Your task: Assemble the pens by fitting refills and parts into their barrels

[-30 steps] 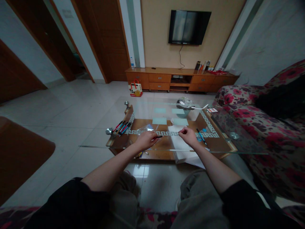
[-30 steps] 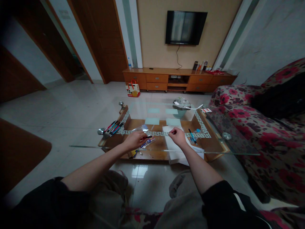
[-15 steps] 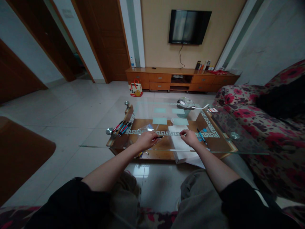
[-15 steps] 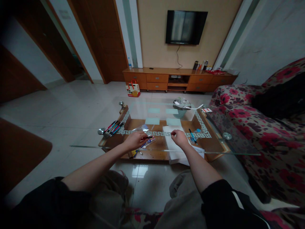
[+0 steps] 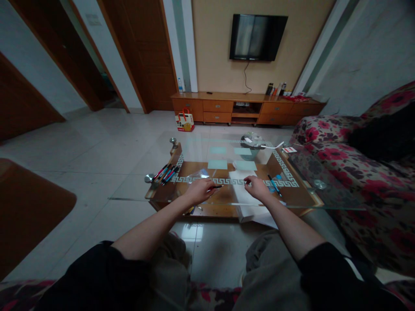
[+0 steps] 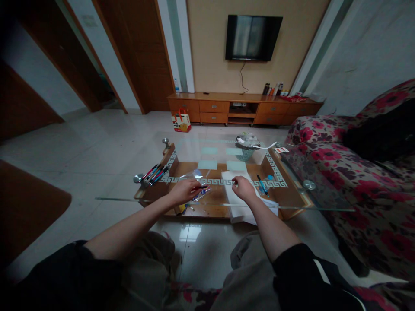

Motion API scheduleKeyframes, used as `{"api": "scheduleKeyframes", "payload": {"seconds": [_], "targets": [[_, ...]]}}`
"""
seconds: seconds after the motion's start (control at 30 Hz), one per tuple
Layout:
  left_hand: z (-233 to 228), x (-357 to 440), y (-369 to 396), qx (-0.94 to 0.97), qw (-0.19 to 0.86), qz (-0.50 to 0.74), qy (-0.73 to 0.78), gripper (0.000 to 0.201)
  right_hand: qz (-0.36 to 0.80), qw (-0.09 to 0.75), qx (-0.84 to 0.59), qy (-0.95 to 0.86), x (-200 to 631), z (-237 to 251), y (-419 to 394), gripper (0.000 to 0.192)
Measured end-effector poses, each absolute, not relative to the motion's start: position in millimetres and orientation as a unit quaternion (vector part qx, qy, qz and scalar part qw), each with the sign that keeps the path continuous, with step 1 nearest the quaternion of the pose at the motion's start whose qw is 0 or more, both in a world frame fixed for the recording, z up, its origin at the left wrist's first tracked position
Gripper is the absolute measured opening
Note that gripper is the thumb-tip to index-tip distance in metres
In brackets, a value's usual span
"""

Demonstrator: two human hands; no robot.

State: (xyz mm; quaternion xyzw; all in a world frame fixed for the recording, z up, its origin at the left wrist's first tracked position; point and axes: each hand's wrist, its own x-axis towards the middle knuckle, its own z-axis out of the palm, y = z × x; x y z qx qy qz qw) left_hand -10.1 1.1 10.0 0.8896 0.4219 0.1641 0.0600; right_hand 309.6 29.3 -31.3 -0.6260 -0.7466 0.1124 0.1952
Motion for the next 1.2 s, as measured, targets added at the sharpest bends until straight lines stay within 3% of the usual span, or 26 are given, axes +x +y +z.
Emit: {"api": "scheduleKeyframes", "payload": {"seconds": [0.2,0.33,0.7,1.2], "targets": [[10.1,-10.0,2.6,0.897,0.069,0.166,0.405,0.021,0.09,0.299,-0.619,-0.721,291.2,-7.5,20.4,0.025],[12.5,-8.5,1.5,0.907,0.078,0.173,0.376,0.019,0.149,0.356,-0.533,-0.753,260.5,7.7,6.7,0.027],[8.9,-4.7,2.3,0.919,0.08,0.194,0.334,0.02,0.286,0.263,-0.434,-0.813,223.6,8.3,-12.4,0.055],[6.6,-7.0,4.5,0.915,0.052,0.175,0.36,0.032,0.359,0.277,-0.463,-0.761,228.5,-4.2,-4.6,0.051]]}}
